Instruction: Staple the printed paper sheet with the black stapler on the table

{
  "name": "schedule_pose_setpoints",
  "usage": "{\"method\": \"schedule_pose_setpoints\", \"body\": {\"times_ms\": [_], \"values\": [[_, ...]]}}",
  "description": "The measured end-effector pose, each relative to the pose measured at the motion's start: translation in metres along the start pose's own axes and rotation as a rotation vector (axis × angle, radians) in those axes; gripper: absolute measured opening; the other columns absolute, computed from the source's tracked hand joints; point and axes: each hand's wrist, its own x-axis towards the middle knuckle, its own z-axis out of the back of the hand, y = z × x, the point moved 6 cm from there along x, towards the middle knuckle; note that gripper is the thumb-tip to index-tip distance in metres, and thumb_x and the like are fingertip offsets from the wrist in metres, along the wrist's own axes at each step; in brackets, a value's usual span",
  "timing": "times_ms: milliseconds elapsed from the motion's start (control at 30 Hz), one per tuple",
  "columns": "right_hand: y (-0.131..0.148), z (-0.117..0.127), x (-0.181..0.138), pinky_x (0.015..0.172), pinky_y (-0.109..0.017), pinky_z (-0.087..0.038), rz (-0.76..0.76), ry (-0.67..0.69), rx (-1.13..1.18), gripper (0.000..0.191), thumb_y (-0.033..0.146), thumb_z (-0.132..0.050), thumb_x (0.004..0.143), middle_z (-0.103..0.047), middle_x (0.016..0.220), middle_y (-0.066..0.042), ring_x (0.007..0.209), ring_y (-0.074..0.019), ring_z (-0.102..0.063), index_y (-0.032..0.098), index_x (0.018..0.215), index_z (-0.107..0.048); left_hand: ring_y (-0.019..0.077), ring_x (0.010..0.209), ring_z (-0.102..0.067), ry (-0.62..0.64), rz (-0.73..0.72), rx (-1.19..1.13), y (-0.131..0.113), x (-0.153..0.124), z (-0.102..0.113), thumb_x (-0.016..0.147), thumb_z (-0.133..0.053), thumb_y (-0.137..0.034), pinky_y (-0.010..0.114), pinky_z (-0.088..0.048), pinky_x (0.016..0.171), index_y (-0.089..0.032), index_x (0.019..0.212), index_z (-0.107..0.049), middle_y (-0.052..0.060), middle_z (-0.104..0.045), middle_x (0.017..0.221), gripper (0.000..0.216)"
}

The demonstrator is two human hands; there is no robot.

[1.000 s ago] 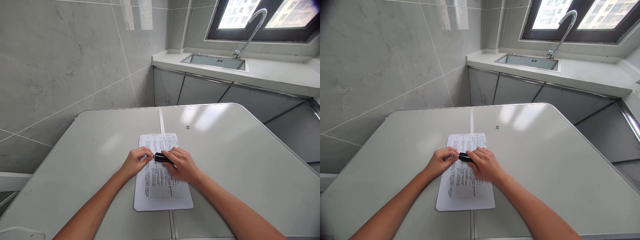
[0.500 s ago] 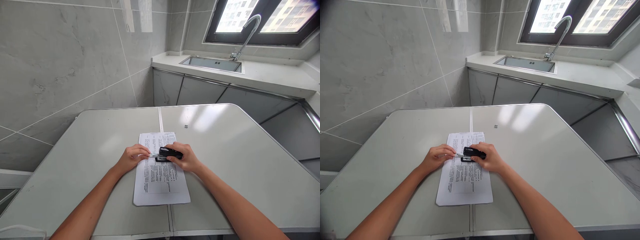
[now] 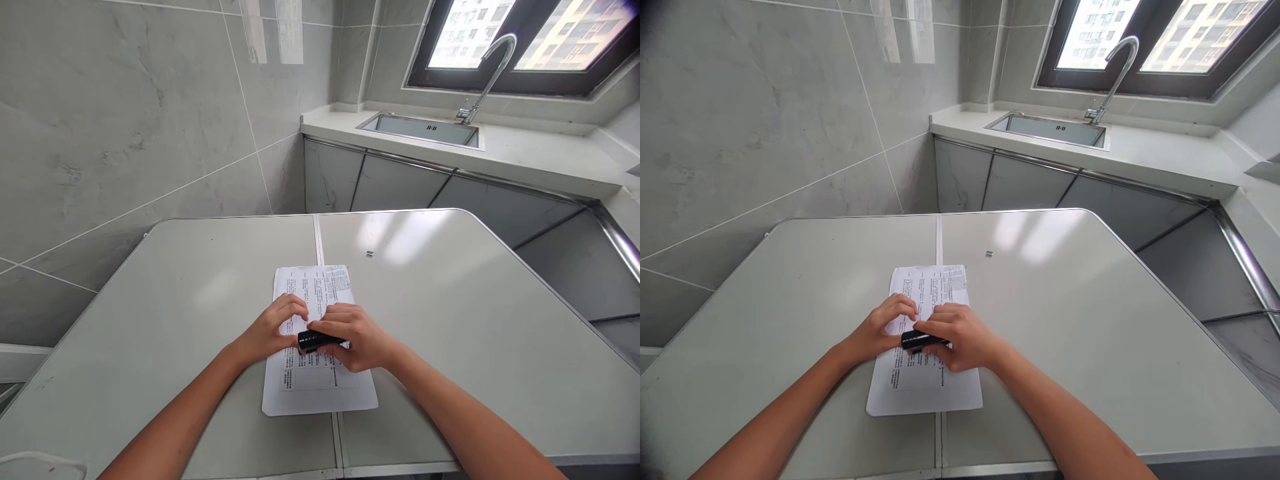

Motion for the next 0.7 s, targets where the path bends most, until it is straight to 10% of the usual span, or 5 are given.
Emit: {"method": "schedule_pose_setpoints", "body": {"times_ms": [100,267,433,700], "values": [[-0.028,0.027,-0.007,0.074,-0.034,-0.054,-0.232,-0.192,-0.05,0.028,0.03,-0.065,0.096,-0.074,0.094,-0.006,0.082,-0.0205,-0.068,0.024,0.124,-0.066,0.0288,0.119,-0.062,-0.078,0.012,0.188,0.005,0.002,0.006,0.095,-0.073,-0.032,0.046,-0.05,0.104,-0.023,0.115,-0.065,0.012,-0.067,0.124,0.023],[-0.086,0.088,-0.041,0.083,-0.045,-0.056,-0.637,-0.477,-0.343,0.027,0.026,-0.069,0.088,-0.075,0.099,-0.008,0.086,-0.0267,-0.069,0.025,0.115,-0.072,0.0394,0.154,-0.034,0.141,-0.01,0.438,0.015,-0.001,-0.014,0.093,-0.072,-0.051,0.065,-0.022,0.126,-0.032,0.148,-0.057,0.012,-0.045,0.162,0.061],[-0.116,0.108,-0.063,0.079,-0.042,-0.057,-0.76,-0.295,-0.259,0.032,0.03,-0.071,0.086,-0.076,0.097,-0.005,0.084,-0.0249,-0.07,0.026,0.117,-0.074,0.0415,0.158,-0.025,0.156,0.078,0.457,0.028,-0.007,-0.022,0.096,-0.065,-0.059,0.069,-0.019,0.125,-0.035,0.157,-0.048,0.011,-0.037,0.168,0.068],[-0.086,0.081,-0.045,0.072,-0.034,-0.056,-0.535,0.105,0.015,0.028,0.028,-0.068,0.093,-0.075,0.103,-0.006,0.086,-0.0208,-0.068,0.026,0.119,-0.075,0.0428,0.159,-0.02,0.188,0.124,0.481,0.031,-0.007,-0.023,0.099,-0.06,-0.059,0.071,-0.015,0.125,-0.031,0.158,-0.047,0.013,-0.033,0.17,0.066]]}}
